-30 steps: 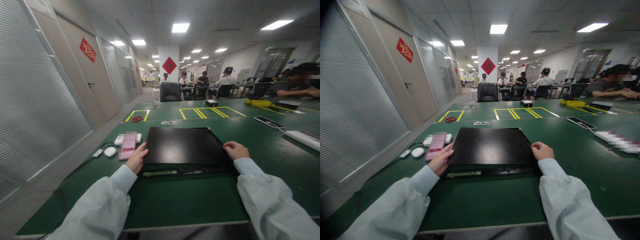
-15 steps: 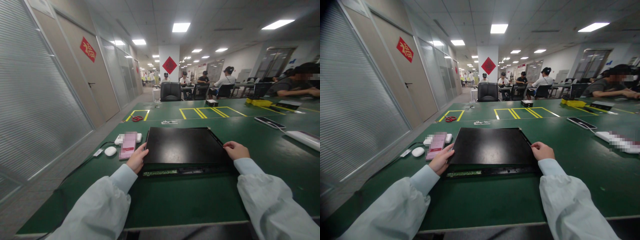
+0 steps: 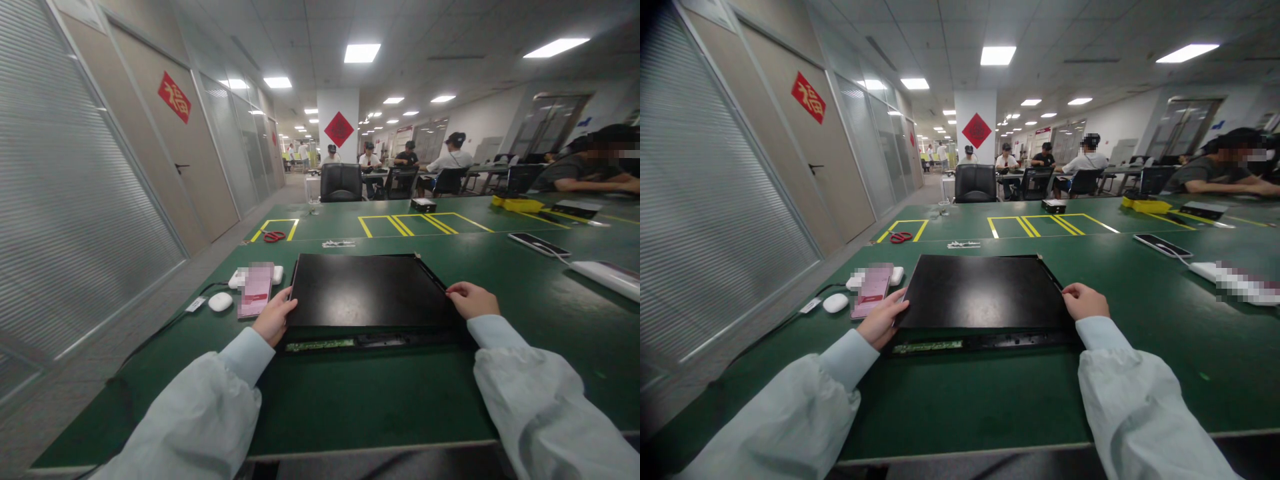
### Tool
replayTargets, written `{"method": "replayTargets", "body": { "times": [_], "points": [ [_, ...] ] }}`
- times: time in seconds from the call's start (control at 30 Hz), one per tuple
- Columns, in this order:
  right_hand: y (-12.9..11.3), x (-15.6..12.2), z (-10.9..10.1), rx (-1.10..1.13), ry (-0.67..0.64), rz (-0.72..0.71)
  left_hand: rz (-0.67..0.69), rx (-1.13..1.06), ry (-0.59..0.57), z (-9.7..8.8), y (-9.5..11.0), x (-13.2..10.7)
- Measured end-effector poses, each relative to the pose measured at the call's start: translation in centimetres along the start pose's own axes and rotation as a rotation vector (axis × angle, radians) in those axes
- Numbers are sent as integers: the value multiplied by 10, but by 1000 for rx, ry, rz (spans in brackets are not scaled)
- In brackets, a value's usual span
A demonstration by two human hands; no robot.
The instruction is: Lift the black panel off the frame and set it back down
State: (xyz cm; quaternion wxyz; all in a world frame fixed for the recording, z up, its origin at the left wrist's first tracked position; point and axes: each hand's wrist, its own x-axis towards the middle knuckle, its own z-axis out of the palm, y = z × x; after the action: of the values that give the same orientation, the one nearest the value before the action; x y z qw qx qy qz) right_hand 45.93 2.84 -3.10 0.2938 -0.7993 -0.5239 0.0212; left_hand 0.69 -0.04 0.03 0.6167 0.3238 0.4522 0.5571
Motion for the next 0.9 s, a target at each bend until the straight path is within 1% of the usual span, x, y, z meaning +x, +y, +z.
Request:
{"method": "replayTargets", "body": {
  "times": [0.13,0.43,0.6,0.8,0.9],
  "points": [
    [1,0,1,1,28,-20,-3,0,13,0,0,0],
    [3,1,3,13,46,-31,-11,-1,38,-2,0,2],
    [3,1,2,-7,20,-22,-13,-16,12,-2,0,3],
    [3,1,3,19,43,-21,-10,-29,-11,-4,0,4],
    [2,0,3,37,50,-14,-1,-41,1,-5,0,5]
  ]
}}
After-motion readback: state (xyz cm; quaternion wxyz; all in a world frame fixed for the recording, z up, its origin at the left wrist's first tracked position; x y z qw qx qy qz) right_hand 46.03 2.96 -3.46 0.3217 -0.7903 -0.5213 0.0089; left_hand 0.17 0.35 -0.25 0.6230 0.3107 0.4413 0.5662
